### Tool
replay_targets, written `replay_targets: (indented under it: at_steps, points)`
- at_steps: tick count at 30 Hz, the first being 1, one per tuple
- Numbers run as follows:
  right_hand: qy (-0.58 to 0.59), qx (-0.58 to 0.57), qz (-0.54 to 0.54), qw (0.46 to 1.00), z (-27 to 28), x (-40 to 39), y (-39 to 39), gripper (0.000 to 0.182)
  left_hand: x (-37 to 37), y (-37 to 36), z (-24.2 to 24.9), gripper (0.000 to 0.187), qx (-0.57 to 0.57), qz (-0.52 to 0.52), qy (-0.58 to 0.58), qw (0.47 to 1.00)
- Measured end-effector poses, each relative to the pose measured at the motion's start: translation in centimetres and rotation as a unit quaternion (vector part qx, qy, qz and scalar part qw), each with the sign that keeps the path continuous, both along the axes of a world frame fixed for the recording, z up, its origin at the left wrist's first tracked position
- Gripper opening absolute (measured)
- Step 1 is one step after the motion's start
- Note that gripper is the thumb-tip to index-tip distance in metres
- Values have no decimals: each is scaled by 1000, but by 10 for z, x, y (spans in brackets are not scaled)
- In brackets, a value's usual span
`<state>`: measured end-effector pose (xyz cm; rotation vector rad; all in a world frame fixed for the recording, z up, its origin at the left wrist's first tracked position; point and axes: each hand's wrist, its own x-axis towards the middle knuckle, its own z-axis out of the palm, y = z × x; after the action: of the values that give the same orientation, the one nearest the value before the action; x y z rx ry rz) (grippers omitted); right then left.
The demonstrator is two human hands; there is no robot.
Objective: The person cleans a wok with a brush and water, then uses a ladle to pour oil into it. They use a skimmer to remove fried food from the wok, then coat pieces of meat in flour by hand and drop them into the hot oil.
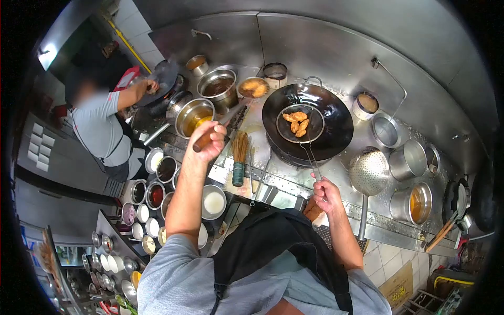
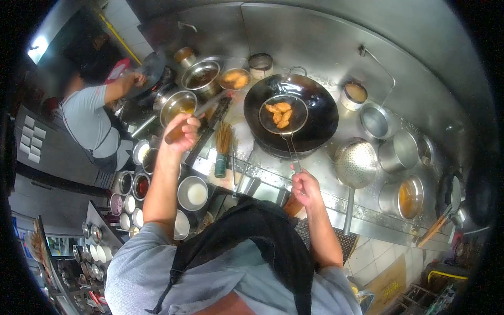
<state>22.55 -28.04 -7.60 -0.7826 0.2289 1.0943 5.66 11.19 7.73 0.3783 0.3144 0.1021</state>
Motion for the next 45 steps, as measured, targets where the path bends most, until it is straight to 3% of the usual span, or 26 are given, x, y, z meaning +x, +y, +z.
replay_targets:
  at_steps: [5, 8, 10, 11, 12, 15, 19, 20, 22, 23, 24, 26, 27, 28, 29, 31, 36, 38, 42, 45]
  points:
    - [-28, -49, -5, 998, 14, 6, -4, 31, 17, -44, -35, 13, -47, -47, 32, 997]
    - [-60, -65, 13, 996, 13, 11, -10, 33, 34, -70, -49, 11, 56, -78, 90, 991]
    - [-55, -71, 10, 996, 14, 13, -13, 32, 44, -93, -51, 23, 132, -78, 136, 979]
    - [-45, -73, 6, 996, 14, 13, -14, 32, 49, -100, -62, 47, 165, -68, 162, 970]
    - [-50, -75, 7, 996, 15, 13, -15, 32, 52, -107, -72, 40, 210, -76, 180, 958]
    - [-35, -82, -7, 996, 8, 11, -20, 32, 52, -127, -70, 77, 319, -133, 198, 917]
    - [-50, -93, -22, 994, 7, 6, -22, 32, 48, -124, -83, 69, 558, -143, 172, 800]
    - [-52, -94, -16, 994, 9, 4, -21, 32, 45, -120, -89, 69, 555, -137, 174, 802]
    - [-77, -120, -25, 989, 16, 2, -19, 34, 37, -110, -108, 70, 727, -98, 173, 658]
    - [-82, -133, -31, 987, 21, 0, -17, 34, 31, -109, -85, 71, 743, -119, 202, 627]
    - [-83, -134, -29, 987, 24, 0, -15, 34, 26, -104, -68, 71, 742, -116, 203, 628]
    - [-137, -176, -25, 975, 27, 0, -12, 34, 16, -89, -50, 74, 640, -130, 270, 707]
    - [-150, -193, -21, 969, 28, 1, -11, 34, 13, -70, -82, 73, 737, -23, 202, 645]
    - [-149, -194, -19, 969, 28, 4, -12, 34, 7, -67, -35, 73, 631, -59, 264, 727]
    - [-169, -217, -6, 961, 27, 7, -14, 37, 4, -48, -42, 73, 609, -16, 244, 754]
    - [-211, -255, 4, 944, 29, 8, -12, 38, -5, -21, -12, 72, 592, 22, 267, 760]
    - [-265, -308, 1, 914, 40, 4, -8, 34, -1, 64, -25, 55, 586, 78, 295, 751]
    - [-293, -336, 19, 895, 31, 8, -10, 21, -2, 84, -33, 42, 576, 125, 323, 741]
    - [-296, -350, 7, 889, 25, 10, -14, 15, -6, 114, -39, 41, 564, 124, 300, 760]
    - [-362, -388, 16, 848, 33, 6, -14, 14, -6, 131, -41, 39, 570, 121, 306, 752]
